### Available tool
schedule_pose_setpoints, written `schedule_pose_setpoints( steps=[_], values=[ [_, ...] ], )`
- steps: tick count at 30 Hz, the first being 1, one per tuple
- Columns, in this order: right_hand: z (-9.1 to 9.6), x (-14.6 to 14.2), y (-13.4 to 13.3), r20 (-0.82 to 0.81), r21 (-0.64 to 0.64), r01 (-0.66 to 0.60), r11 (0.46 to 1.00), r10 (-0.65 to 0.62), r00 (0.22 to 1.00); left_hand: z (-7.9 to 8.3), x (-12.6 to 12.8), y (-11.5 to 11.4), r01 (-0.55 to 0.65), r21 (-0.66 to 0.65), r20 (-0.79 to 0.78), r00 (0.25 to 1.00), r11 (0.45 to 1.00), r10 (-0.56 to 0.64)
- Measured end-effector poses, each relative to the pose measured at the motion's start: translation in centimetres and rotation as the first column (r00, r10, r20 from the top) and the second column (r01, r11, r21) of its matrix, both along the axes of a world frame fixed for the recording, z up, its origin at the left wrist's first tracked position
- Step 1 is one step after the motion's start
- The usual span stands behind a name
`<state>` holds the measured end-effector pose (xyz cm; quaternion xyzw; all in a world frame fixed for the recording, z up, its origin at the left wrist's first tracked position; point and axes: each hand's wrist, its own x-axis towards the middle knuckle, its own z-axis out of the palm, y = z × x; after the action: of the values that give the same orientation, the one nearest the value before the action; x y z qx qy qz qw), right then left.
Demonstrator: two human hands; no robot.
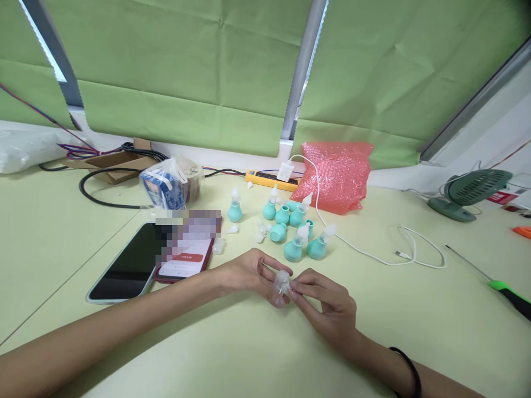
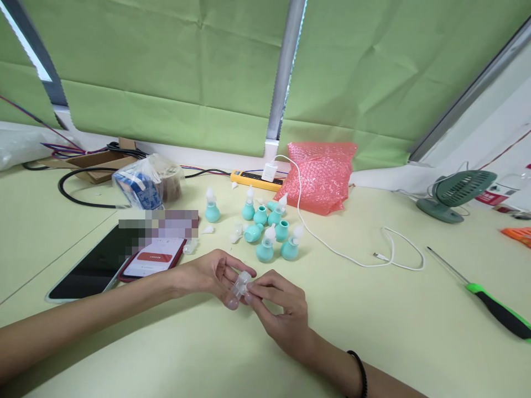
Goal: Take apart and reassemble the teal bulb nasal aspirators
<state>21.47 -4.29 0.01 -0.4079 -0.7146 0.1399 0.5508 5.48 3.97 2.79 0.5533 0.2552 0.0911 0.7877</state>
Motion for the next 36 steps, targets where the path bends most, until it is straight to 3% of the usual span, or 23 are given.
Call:
schedule_pose_setpoints(
  steps=[9, 16, 28, 36],
  values=[
    [0.0, 0.2, -0.1, 0.026, 0.078, -0.027, 0.997, 0.025, 0.999, 0.7, -0.1, -0.1, 0.071, -0.032, 0.008, 0.997, 0.997, -0.071],
    [0.4, 0.1, -0.2, 0.046, 0.065, -0.018, 0.998, 0.015, 0.999, 1.1, 0.0, -0.1, 0.11, 0.01, 0.024, 0.994, 0.994, -0.11],
    [0.1, 0.1, -0.1, 0.062, 0.041, -0.029, 0.999, 0.026, 0.998, 1.4, 0.0, -0.2, 0.073, 0.021, -0.034, 0.997, 0.997, -0.072],
    [0.3, 0.1, 0.0, 0.052, 0.138, -0.015, 0.99, 0.008, 0.999, 0.8, -0.1, -0.2, 0.094, 0.001, 0.013, 0.996, 0.996, -0.094]
  ],
)
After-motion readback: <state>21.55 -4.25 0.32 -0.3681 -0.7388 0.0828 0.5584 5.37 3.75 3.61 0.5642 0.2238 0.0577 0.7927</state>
